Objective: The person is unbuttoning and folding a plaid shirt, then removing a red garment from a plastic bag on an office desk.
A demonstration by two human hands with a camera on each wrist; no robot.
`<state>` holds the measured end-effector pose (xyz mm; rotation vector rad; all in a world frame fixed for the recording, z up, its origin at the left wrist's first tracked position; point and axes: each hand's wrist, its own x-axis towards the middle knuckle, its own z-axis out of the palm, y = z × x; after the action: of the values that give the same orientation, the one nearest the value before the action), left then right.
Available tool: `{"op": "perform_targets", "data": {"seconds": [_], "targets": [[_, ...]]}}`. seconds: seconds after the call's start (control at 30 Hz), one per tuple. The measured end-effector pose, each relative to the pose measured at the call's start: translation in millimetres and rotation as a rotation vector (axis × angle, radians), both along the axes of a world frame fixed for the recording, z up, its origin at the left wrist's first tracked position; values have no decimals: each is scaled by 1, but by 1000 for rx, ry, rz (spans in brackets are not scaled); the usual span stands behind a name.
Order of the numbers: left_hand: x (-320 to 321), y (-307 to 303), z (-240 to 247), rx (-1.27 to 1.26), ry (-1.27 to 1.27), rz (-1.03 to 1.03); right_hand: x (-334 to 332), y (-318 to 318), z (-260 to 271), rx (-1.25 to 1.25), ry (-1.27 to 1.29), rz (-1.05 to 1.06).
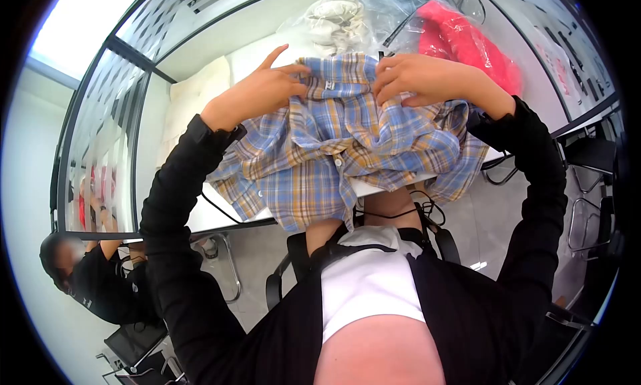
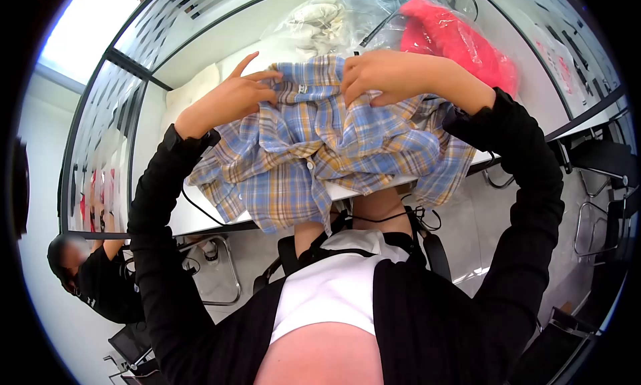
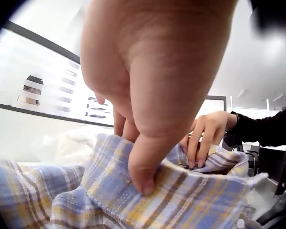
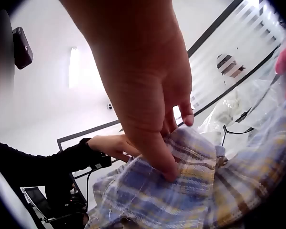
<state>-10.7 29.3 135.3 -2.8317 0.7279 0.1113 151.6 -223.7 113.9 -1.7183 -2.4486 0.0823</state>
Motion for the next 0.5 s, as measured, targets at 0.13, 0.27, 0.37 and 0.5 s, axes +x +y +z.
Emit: {"op": "perform_targets", "data": {"seconds": [0.13, 0.27, 0.37, 0.5], "targets": [[-9, 12, 11, -63, 100, 65, 9, -14, 5, 2, -55, -54], [-31, 14, 33, -170, -43, 13, 17, -32, 11, 55, 23, -54], [-44, 7, 45, -206, -118, 67, 12, -38, 11, 65, 139, -210], [-48, -5, 54, -168, -163, 113, 6, -32, 21, 118, 168, -164]]}}
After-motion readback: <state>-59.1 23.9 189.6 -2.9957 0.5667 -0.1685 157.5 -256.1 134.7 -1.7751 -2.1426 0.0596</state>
